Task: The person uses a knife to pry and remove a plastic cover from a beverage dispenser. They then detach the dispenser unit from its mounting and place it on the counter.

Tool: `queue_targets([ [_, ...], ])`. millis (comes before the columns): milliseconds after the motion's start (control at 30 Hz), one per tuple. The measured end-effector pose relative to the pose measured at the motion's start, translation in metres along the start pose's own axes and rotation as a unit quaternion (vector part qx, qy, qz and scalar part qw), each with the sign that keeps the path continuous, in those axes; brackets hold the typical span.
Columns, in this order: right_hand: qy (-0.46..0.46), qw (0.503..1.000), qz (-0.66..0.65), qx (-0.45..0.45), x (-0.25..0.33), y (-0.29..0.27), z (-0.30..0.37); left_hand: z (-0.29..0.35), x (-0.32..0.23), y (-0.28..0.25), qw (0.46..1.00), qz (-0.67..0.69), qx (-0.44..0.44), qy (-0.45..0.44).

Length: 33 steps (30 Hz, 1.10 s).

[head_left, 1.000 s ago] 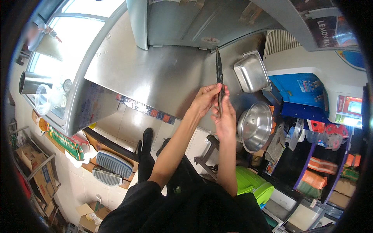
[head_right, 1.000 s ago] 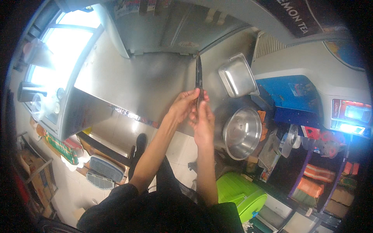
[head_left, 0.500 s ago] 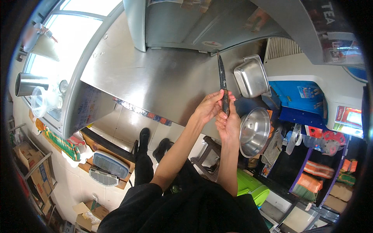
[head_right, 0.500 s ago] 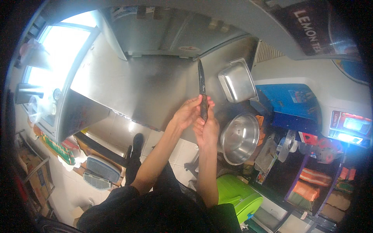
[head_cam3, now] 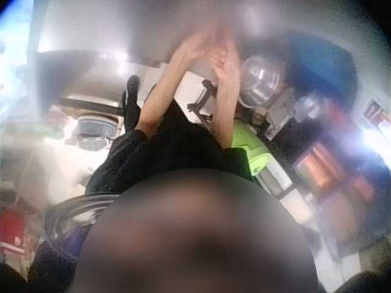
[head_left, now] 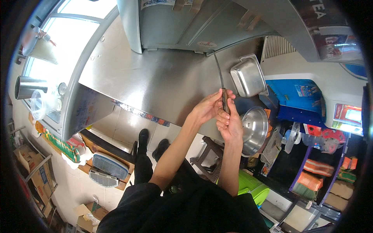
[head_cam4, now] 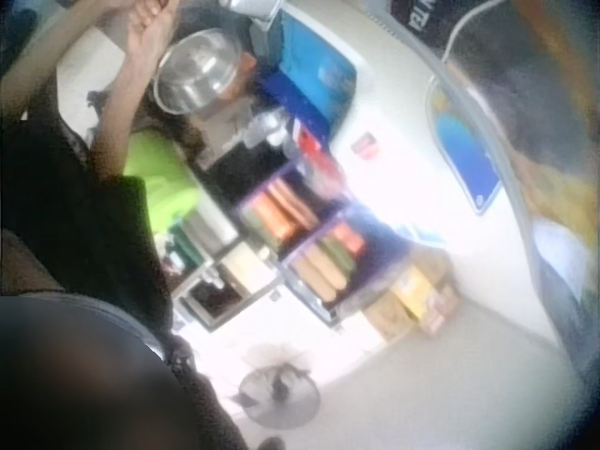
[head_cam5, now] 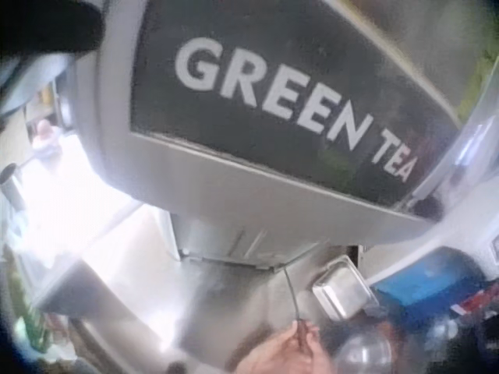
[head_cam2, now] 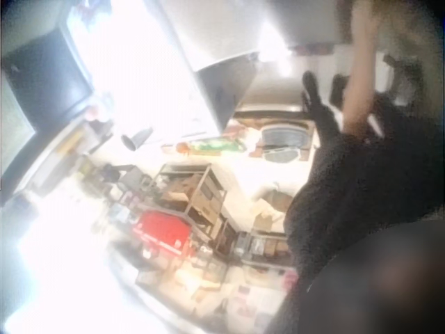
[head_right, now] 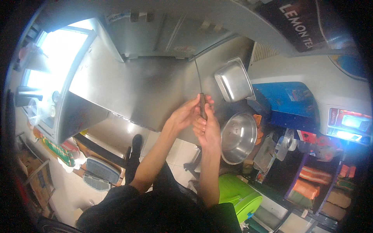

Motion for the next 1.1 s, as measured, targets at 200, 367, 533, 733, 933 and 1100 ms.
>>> queue_targets([
  [200, -0.154, 0.966, 0.162, -0.132, -0.001, -0.009, -0.003, 0.013, -0.013, 0.000, 0.995, -0.082, -0.046, 0.023],
  [367, -0.514, 0.720, 0.411, -0.220, -0.003, 0.006, -0.003, 0.012, -0.014, -0.007, 0.986, -0.129, -0.083, 0.065],
  [533, -0.258, 0.940, 0.176, -0.139, -0.015, -0.004, 0.004, 0.008, -0.015, -0.013, 0.995, -0.088, -0.040, 0.001],
  [733, 0.065, 0.988, -0.110, 0.084, -0.017, 0.012, 0.002, 0.012, -0.015, -0.005, 0.998, -0.046, -0.032, 0.039],
  [933, -0.223, 0.936, 0.197, -0.190, -0.021, 0.009, 0.000, 0.018, -0.026, -0.013, 0.977, -0.170, -0.121, 0.040],
  [1100, -0.491, 0.675, 0.481, -0.267, -0.012, 0.026, 0.008, 0.023, -0.029, -0.012, 0.963, -0.228, -0.102, 0.097],
])
Point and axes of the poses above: each hand's wrist, its own z-axis away from the middle knuckle, its own y-axis out of the palm, x = y × z, the point moved 4 cm from there along -z, towards the middle knuckle, and after that the axes turned 15 degrees about -x, right-handed, at the moved point
